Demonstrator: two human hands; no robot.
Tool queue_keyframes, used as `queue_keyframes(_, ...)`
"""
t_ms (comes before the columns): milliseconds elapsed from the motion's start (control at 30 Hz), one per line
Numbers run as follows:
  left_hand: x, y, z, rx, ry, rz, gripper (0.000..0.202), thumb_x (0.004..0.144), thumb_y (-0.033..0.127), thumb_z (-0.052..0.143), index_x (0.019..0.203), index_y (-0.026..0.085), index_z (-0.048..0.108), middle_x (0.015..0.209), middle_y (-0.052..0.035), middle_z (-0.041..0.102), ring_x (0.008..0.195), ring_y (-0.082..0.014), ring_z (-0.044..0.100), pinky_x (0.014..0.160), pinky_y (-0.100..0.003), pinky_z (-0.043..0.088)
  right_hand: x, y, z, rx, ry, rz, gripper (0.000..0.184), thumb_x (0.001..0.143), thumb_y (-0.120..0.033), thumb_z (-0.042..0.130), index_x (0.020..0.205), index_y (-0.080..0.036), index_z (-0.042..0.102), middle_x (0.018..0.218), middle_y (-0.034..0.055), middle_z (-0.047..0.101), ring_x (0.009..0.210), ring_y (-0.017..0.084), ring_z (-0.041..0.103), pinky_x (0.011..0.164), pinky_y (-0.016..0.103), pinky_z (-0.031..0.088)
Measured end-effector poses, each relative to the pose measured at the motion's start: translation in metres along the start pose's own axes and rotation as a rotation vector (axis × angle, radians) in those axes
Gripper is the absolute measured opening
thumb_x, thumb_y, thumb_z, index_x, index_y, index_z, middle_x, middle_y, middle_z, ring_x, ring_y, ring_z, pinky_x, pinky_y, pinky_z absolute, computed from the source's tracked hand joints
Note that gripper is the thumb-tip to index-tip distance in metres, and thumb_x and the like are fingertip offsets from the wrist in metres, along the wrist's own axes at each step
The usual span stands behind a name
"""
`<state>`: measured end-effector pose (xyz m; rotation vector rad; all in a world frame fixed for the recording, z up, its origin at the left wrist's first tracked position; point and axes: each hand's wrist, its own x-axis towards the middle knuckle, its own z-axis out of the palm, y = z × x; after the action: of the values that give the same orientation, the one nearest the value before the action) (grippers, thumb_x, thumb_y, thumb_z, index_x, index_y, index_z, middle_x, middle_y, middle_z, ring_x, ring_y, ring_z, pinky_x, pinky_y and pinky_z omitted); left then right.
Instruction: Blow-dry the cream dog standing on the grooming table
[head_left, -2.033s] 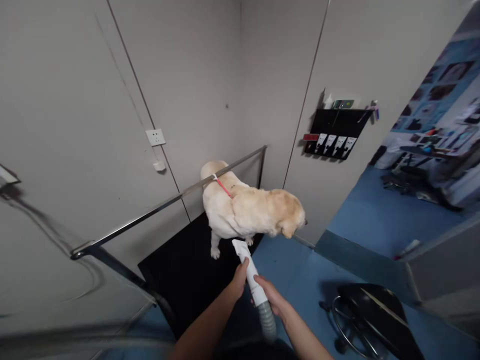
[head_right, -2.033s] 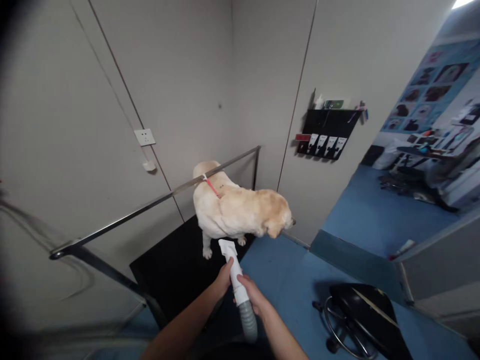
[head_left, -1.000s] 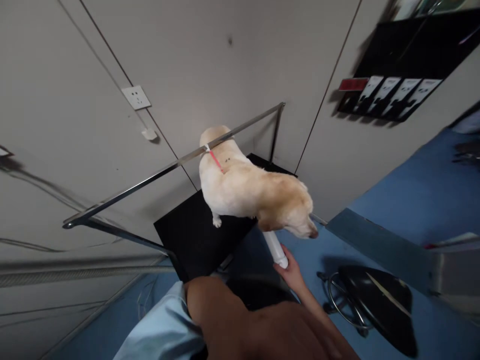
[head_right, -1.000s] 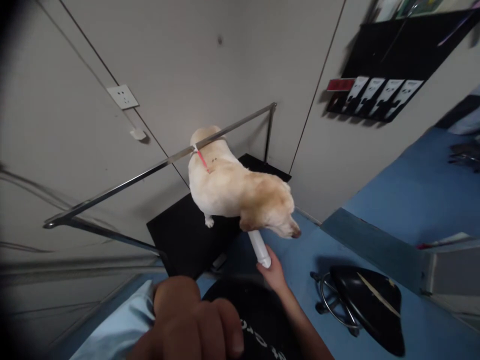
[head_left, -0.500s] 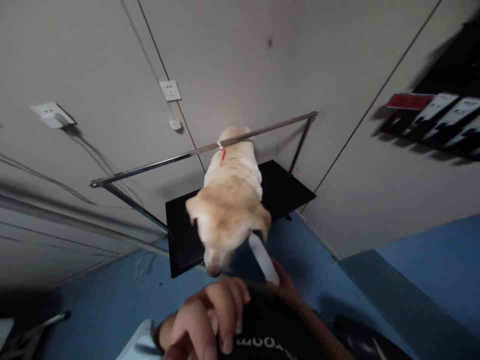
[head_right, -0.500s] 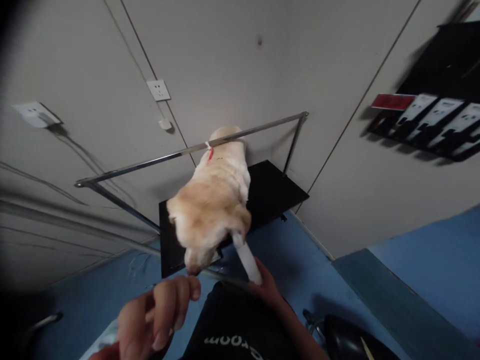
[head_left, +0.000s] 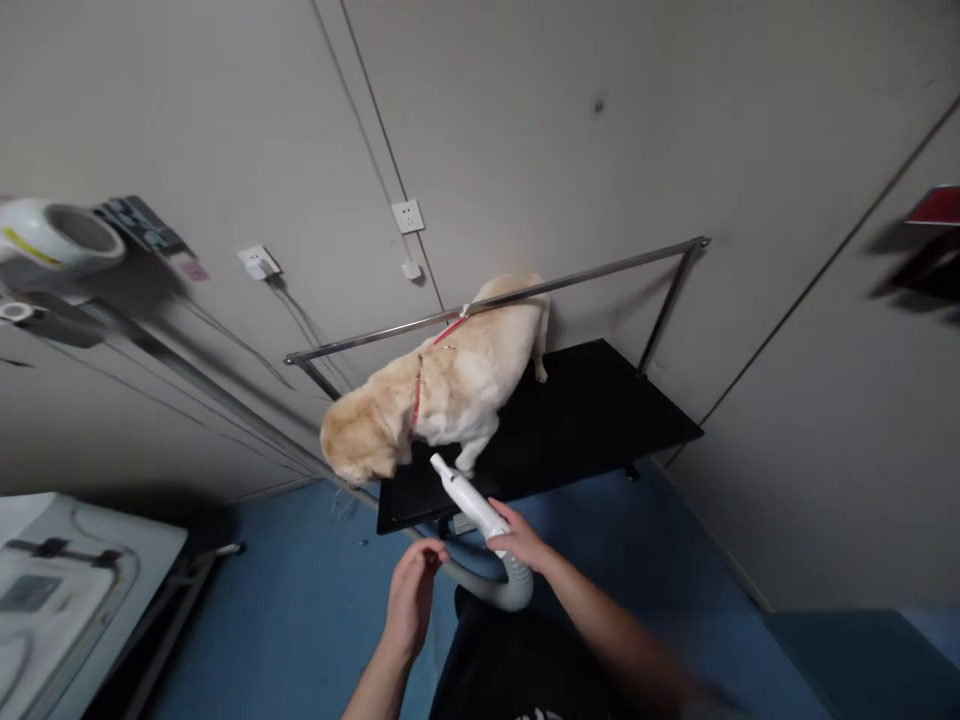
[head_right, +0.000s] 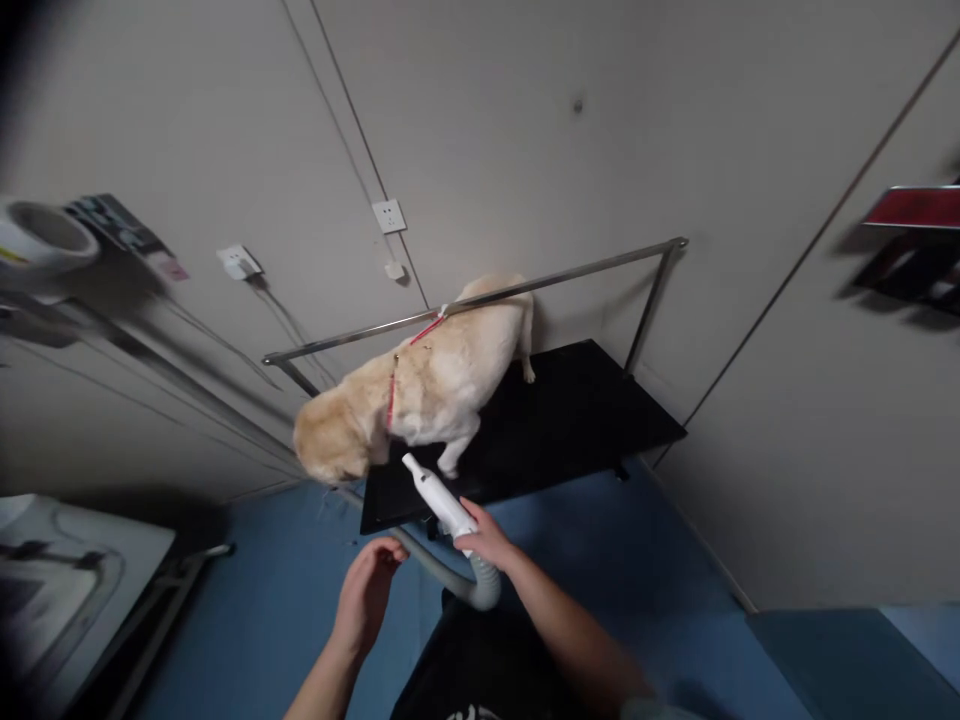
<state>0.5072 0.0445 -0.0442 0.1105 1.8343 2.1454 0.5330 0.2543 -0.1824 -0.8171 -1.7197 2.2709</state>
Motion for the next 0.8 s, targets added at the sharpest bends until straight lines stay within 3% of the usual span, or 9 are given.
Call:
queue_keyframes(133,0.020,-0.023,-0.007,-0.040,0.157,-0.097,0.067,0.050,0.078,0.093,0.078,0.019,0.081,0.079,-0.0059,0.072,0.078,-0.0208,0.065,0.081,-0.035,0.057,0.026,-0.011,0.021,-0.019,0.007,-0.013,0.071,0.067,-0.026,0.075,0.137,-0.025,0.069,0.131,0.0076,0.078,0.124,0.033,0.071,0.111,0.047,0.056)
queue_keyframes(267,0.050,-0.038,-0.023,-0.015,0.224,-0.148,0.061,0.051,0.073,0.094,0.076,0.020,0.081,0.077,-0.0028,0.071,0.079,-0.0189,0.066,0.082,-0.033,0.057,0.051,-0.015,0.042,-0.075,-0.107,-0.018,0.078,0.049,-0.012,0.082,0.126,-0.024,0.076,0.124,0.0066,0.081,0.120,0.035,0.074,0.110,0.048,0.057)
queue_keyframes(400,0.092,-0.047,-0.034,0.143,0.287,-0.166,0.062,0.049,0.076,0.087,0.075,0.021,0.078,0.076,-0.0031,0.071,0.078,-0.0212,0.067,0.080,-0.037,0.057,0.072,-0.014,0.049,-0.169,-0.058,-0.014,0.071,0.060,-0.016,0.077,0.131,-0.023,0.074,0.124,0.0064,0.081,0.120,0.035,0.073,0.111,0.051,0.054)
queue_keyframes(500,0.130,-0.046,-0.040,0.204,0.322,-0.155,0.059,0.054,0.077,0.081,0.074,0.022,0.075,0.081,-0.0056,0.073,0.077,-0.0220,0.066,0.078,-0.038,0.056,0.087,-0.014,0.052,-0.259,-0.083,-0.028,0.080,0.053,-0.009,0.079,0.131,-0.026,0.076,0.120,0.0041,0.082,0.116,0.035,0.074,0.109,0.048,0.055)
queue_keyframes(600,0.169,-0.026,-0.046,0.232,0.348,-0.082,0.063,0.055,0.079,0.080,0.079,0.021,0.075,0.081,-0.0054,0.072,0.077,-0.0214,0.065,0.080,-0.039,0.055,0.104,-0.014,0.059,-0.361,-0.058,-0.030,0.086,0.054,-0.005,0.078,0.135,-0.033,0.075,0.114,0.0022,0.081,0.115,0.033,0.074,0.110,0.047,0.053)
queue_keyframes(700,0.191,0.020,-0.044,0.298,0.321,0.016,0.068,0.055,0.081,0.083,0.084,0.019,0.078,0.082,-0.0068,0.074,0.081,-0.0232,0.067,0.086,-0.040,0.056,0.123,-0.014,0.066,-0.443,-0.052,-0.004,0.081,0.054,-0.001,0.078,0.130,-0.029,0.078,0.103,0.0038,0.081,0.106,0.032,0.075,0.104,0.042,0.053)
queue_keyframes(733,0.191,0.039,-0.040,0.320,0.257,0.052,0.065,0.063,0.080,0.082,0.087,0.019,0.080,0.083,-0.0073,0.075,0.083,-0.0237,0.068,0.086,-0.039,0.057,0.128,-0.014,0.068,-0.458,-0.056,0.002,0.078,0.055,0.000,0.078,0.129,-0.026,0.079,0.104,0.0045,0.081,0.105,0.031,0.075,0.102,0.040,0.053)
queue_keyframes(800,0.179,0.074,-0.027,0.364,0.015,0.159,0.048,0.089,0.069,0.071,0.091,0.022,0.081,0.088,-0.0069,0.078,0.086,-0.0226,0.072,0.085,-0.035,0.059,0.137,-0.013,0.070,-0.458,-0.056,0.011,0.073,0.062,-0.004,0.078,0.132,-0.024,0.077,0.112,0.0050,0.080,0.107,0.029,0.074,0.100,0.036,0.052)
